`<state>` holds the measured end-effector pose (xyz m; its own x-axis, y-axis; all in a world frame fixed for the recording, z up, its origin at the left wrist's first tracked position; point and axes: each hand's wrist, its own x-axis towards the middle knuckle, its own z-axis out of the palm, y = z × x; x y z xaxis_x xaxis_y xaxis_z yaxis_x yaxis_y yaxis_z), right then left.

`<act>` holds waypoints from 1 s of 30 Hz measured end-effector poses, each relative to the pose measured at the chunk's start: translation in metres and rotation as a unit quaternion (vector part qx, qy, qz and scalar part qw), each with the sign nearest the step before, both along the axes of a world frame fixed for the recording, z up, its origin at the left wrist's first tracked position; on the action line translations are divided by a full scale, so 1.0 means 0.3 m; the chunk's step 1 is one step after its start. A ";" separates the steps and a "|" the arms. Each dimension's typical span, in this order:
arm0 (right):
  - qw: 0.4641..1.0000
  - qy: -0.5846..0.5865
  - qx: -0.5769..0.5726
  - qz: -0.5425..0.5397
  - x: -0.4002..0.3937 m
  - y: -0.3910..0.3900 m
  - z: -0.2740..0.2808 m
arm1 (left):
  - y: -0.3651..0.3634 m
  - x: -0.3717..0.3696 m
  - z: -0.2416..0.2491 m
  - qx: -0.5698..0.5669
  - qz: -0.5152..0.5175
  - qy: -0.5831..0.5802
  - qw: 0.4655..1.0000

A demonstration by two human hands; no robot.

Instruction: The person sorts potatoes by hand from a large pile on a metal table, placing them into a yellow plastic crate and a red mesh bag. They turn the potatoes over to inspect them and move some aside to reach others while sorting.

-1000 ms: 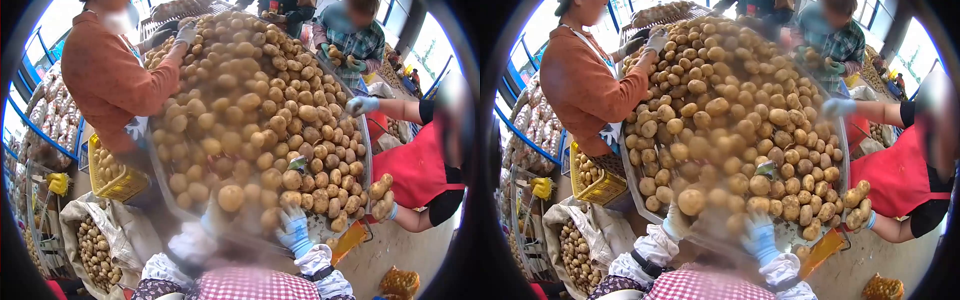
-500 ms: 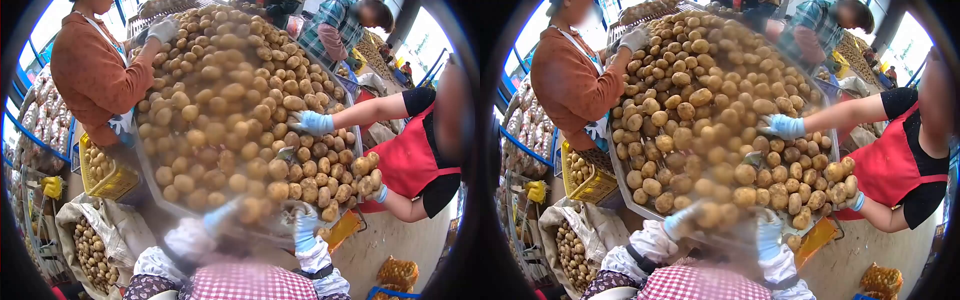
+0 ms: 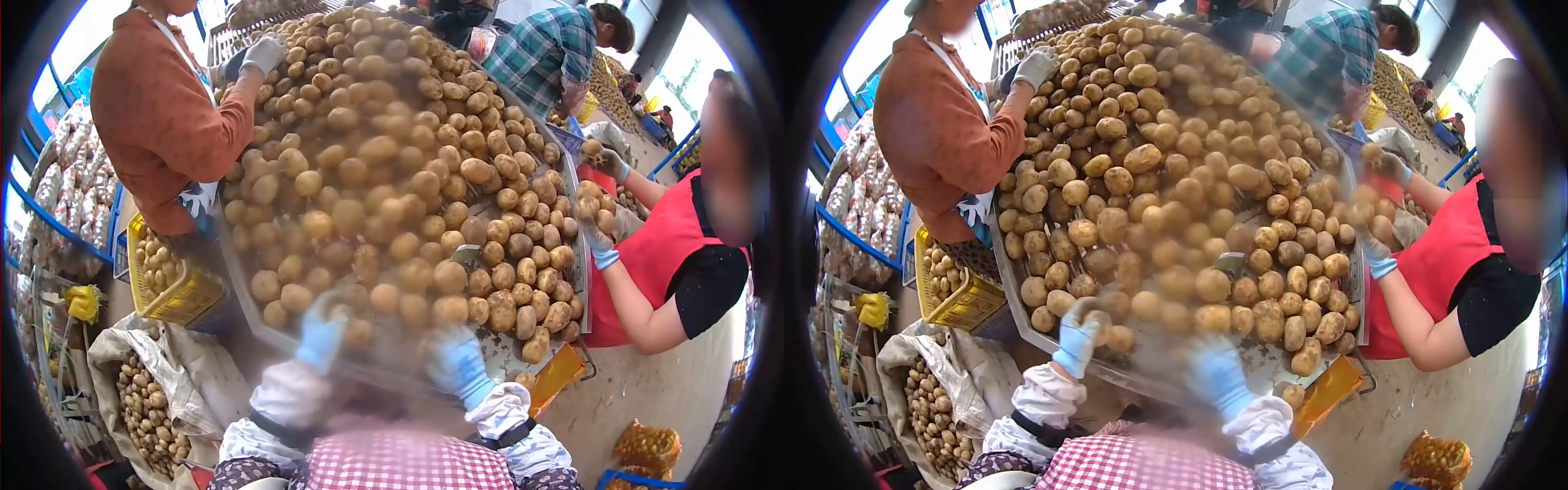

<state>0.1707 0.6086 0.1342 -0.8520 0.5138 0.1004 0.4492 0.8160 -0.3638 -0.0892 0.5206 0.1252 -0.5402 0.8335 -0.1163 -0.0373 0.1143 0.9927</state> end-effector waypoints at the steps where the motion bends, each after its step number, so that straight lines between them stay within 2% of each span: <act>1: 0.999 0.010 -0.022 -0.031 0.041 0.012 0.032 | -0.021 -0.038 0.038 0.007 0.028 -0.070 0.997; 2: 0.997 0.020 -0.045 -0.064 0.066 0.020 0.051 | -0.051 -0.096 0.019 0.017 0.039 -0.151 0.988; 3: 0.988 0.079 -0.012 -0.129 0.071 0.032 0.024 | -0.060 -0.134 0.003 0.008 0.093 -0.009 0.996; 4: 0.972 0.136 0.021 -0.192 0.072 0.052 -0.028 | -0.060 -0.159 -0.006 -0.001 0.143 0.134 0.981; 5: 0.946 0.193 0.056 -0.254 0.073 0.067 -0.063 | -0.066 -0.167 -0.003 -0.028 0.136 0.248 0.959; 7: 0.953 0.148 0.086 -0.250 -0.001 0.113 -0.059 | -0.069 -0.174 0.025 -0.078 0.118 0.465 0.874; 8: 0.955 0.126 0.101 -0.249 -0.037 0.131 -0.059 | -0.065 -0.166 0.038 -0.089 0.102 0.494 0.859; 10: 0.979 0.003 0.043 -0.198 -0.051 0.125 -0.042 | -0.062 -0.128 0.063 -0.114 0.067 0.548 0.826; 12: 0.985 -0.083 -0.021 -0.153 -0.053 0.100 0.041 | -0.057 -0.119 0.074 -0.121 0.049 0.553 0.823; 13: 0.990 -0.068 -0.029 -0.123 -0.024 0.114 0.033 | -0.063 -0.121 0.064 -0.121 0.042 0.568 0.813; 14: 0.989 -0.054 -0.025 -0.138 0.000 0.120 0.016 | -0.067 -0.120 0.057 -0.121 0.038 0.581 0.804; 16: 0.986 -0.024 -0.019 -0.165 0.036 0.115 -0.011 | -0.079 -0.119 0.069 -0.105 0.028 0.563 0.819; 17: 0.985 -0.030 0.026 -0.165 0.009 0.115 0.015 | -0.082 -0.123 0.077 -0.096 0.023 0.557 0.825; 19: 0.979 -0.030 0.037 -0.198 -0.057 0.126 0.021 | -0.087 -0.129 0.041 -0.078 0.045 0.562 0.822; 21: 0.973 -0.072 0.004 -0.218 -0.092 0.144 0.031 | -0.097 -0.133 0.031 -0.068 0.057 0.562 0.822; 24: 0.949 0.071 -0.124 -0.281 -0.058 0.191 -0.019 | -0.099 -0.131 0.031 -0.062 0.063 0.553 0.829; 25: 0.957 0.093 -0.072 -0.267 -0.057 0.216 -0.030 | -0.103 -0.128 0.030 -0.063 0.067 0.549 0.831; 28: 0.971 0.127 0.125 -0.160 -0.235 0.250 0.104 | -0.110 -0.125 0.025 -0.055 0.069 0.548 0.832; 30: 0.986 -0.025 0.082 -0.144 -0.293 0.276 0.059 | -0.103 -0.131 0.021 -0.042 0.074 0.554 0.828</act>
<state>0.0829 0.6914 0.1520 -0.6784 0.7159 0.1648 0.6854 0.6976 -0.2087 -0.1284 0.4898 0.1314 -0.4499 0.7625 0.4648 0.8714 0.2608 0.4155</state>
